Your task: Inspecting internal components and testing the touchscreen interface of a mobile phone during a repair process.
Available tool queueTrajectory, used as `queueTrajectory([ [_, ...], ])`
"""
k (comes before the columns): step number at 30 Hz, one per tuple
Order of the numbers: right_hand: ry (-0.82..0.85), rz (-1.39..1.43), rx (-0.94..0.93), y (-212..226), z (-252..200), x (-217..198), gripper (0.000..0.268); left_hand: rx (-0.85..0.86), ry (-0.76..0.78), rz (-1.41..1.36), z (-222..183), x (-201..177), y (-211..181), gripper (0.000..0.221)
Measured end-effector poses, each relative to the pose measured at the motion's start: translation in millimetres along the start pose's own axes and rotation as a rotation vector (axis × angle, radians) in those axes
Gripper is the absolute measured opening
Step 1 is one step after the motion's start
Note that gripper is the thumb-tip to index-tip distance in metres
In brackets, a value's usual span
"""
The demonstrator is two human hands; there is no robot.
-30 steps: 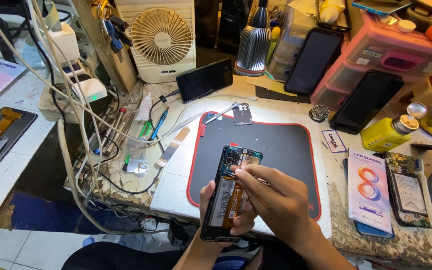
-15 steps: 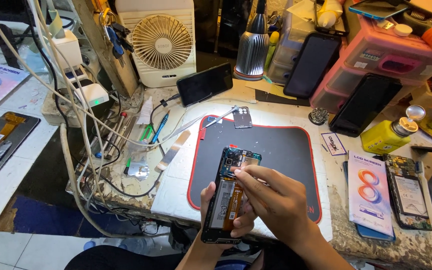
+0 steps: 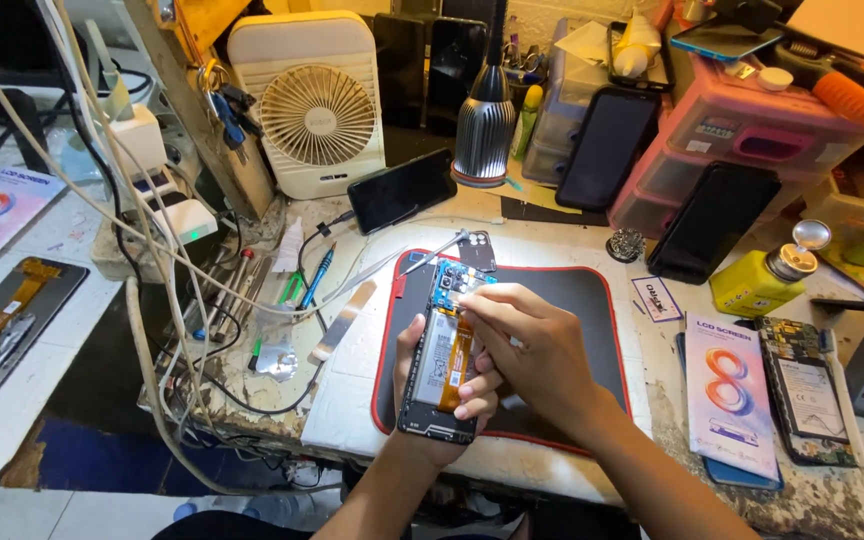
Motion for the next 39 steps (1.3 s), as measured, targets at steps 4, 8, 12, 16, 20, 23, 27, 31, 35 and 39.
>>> queueTrajectory([
  [4, -0.018, 0.017, -0.058, -6, 5, 3, 0.018, 0.017, 0.018, 0.041, 8, -1, -9, 0.064],
  [8, -0.064, 0.032, -0.059, -5, 7, 1, 0.018, 0.042, 0.016, 0.045, 10, -4, -13, 0.064],
  [12, -0.057, 0.048, -0.043, -5, 9, 1, 0.018, 0.032, 0.060, 0.014, 8, -3, -12, 0.067],
  [16, -0.045, 0.064, -0.044, -6, 9, 0, 0.016, 0.021, 0.099, -0.016, 9, -4, -10, 0.067],
  [20, -0.043, 0.023, -0.072, -6, 8, 0, 0.018, 0.025, 0.094, 0.000, 9, -4, -10, 0.069],
  [23, -0.040, 0.000, -0.077, -7, 7, 1, 0.018, 0.024, 0.083, 0.003, 10, -4, -10, 0.070],
  [27, -0.045, -0.003, -0.077, -6, 8, 2, 0.017, 0.028, 0.073, 0.005, 9, -5, -11, 0.070],
  [31, -0.030, 0.023, -0.050, -5, 9, 0, 0.018, 0.018, 0.108, -0.005, 8, -4, -10, 0.070],
  [35, -0.037, 0.014, -0.053, -5, 9, 0, 0.018, 0.010, 0.083, 0.005, 8, -5, -10, 0.071],
  [39, -0.058, 0.013, -0.071, -3, 9, -2, 0.017, 0.020, 0.099, 0.006, 8, -4, -10, 0.070],
])
Point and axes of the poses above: each hand's wrist, its own z-axis towards the middle knuckle, its own x-axis out of the palm, y = z × x, the point moved 9 cm from there along z, towards the middle knuckle, and after that the axes turned 3 degrees about z, right-handed, at the moved point
